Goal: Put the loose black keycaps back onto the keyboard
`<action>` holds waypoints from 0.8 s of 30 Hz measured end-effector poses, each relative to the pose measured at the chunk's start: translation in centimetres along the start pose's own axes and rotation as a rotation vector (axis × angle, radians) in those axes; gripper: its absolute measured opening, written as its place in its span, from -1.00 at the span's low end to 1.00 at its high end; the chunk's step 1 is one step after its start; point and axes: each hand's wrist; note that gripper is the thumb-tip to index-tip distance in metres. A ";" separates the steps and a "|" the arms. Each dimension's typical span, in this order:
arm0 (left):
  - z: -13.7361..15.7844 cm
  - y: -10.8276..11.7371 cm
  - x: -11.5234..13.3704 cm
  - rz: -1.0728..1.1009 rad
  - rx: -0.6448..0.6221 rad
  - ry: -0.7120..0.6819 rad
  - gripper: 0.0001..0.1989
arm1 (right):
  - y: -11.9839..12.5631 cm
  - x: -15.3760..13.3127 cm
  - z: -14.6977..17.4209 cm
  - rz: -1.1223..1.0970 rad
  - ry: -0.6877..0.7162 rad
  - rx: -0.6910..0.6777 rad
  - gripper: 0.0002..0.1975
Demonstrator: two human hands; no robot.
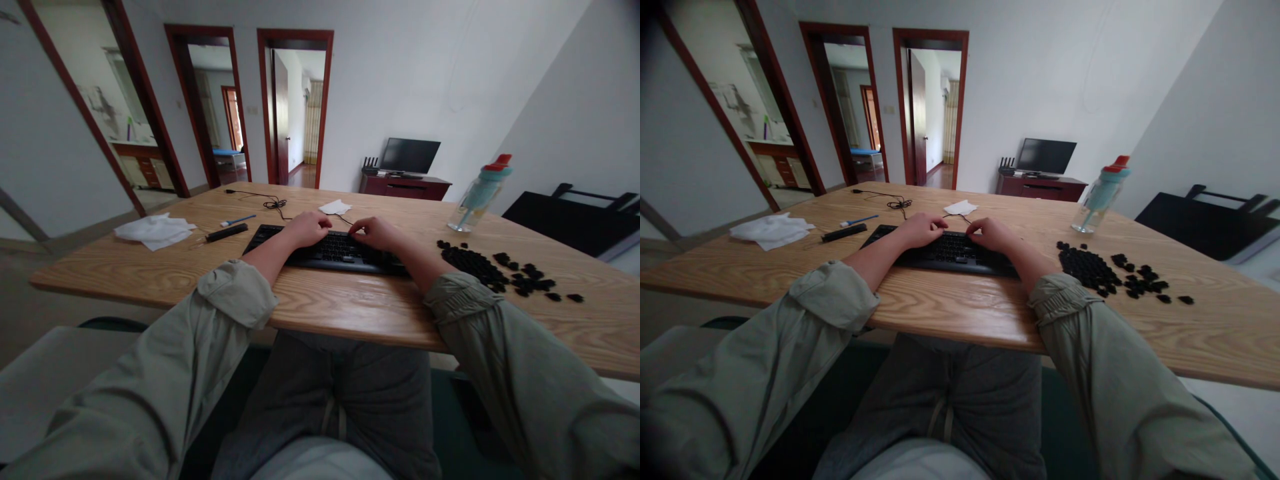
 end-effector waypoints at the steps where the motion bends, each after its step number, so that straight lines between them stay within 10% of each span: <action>1: 0.0 0.0 0.0 0.001 0.000 -0.003 -0.70 | 0.0 0.0 0.0 -0.009 0.000 0.002 -0.73; 24: -0.1 -0.2 -0.3 -0.004 -0.016 -0.007 -0.72 | -0.2 0.2 -0.2 -0.016 -0.019 -0.019 -0.72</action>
Point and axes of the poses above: each hand's wrist, its own z-axis away from the middle knuckle, its own y-axis out of the back of the hand, x = y × z, and after that the axes turned 3 degrees about z, right-handed
